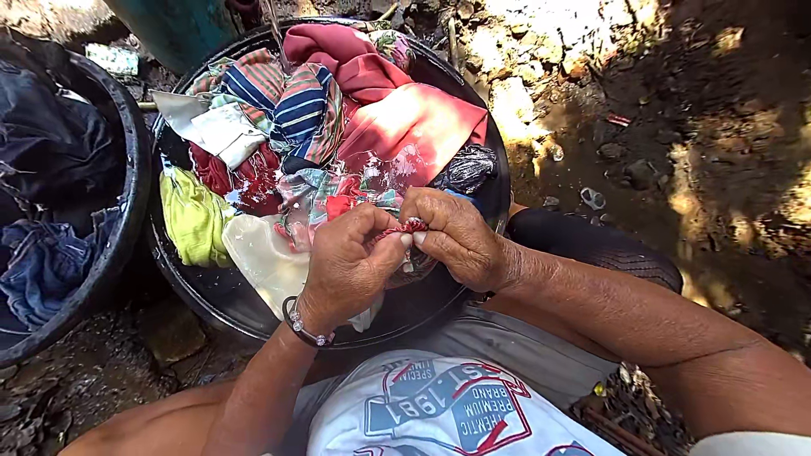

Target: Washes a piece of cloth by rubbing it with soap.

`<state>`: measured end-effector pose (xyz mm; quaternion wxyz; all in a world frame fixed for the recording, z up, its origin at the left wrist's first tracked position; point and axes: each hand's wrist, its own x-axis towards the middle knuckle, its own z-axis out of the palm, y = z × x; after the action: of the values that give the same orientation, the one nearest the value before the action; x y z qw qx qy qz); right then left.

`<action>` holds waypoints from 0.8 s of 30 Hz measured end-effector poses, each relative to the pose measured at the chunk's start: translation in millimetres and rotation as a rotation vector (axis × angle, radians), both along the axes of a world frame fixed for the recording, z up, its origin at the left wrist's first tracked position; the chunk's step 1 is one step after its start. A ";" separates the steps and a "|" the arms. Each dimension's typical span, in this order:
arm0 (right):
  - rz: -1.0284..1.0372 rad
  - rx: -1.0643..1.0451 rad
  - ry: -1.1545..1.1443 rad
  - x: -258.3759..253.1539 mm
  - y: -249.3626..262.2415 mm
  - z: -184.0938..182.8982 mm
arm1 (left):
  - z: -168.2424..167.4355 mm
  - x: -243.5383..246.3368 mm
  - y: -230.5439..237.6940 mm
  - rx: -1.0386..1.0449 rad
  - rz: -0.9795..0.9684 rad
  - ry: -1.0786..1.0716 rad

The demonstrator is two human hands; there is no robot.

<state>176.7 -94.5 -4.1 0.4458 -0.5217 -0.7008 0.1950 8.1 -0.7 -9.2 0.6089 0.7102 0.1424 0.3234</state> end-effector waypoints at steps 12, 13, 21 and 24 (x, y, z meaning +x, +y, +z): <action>0.098 -0.007 -0.068 -1.3 -5.9 8.6 | -4.7 -7.9 12.1 0.047 -0.131 0.061; 0.101 0.006 -0.057 -2.5 -7.4 10.5 | -4.2 -8.8 11.8 0.028 -0.133 0.069; 0.015 0.085 -0.031 1.9 -2.3 4.0 | -2.0 -5.0 12.5 0.076 -0.091 0.011; -0.031 0.140 0.017 6.7 -0.7 1.6 | 2.0 -6.7 17.2 0.120 -0.097 -0.002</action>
<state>183.4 -95.3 -2.6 0.4902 -0.4985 -0.7005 0.1432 1.4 16.5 -7.1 0.5802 0.7511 0.0876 0.3024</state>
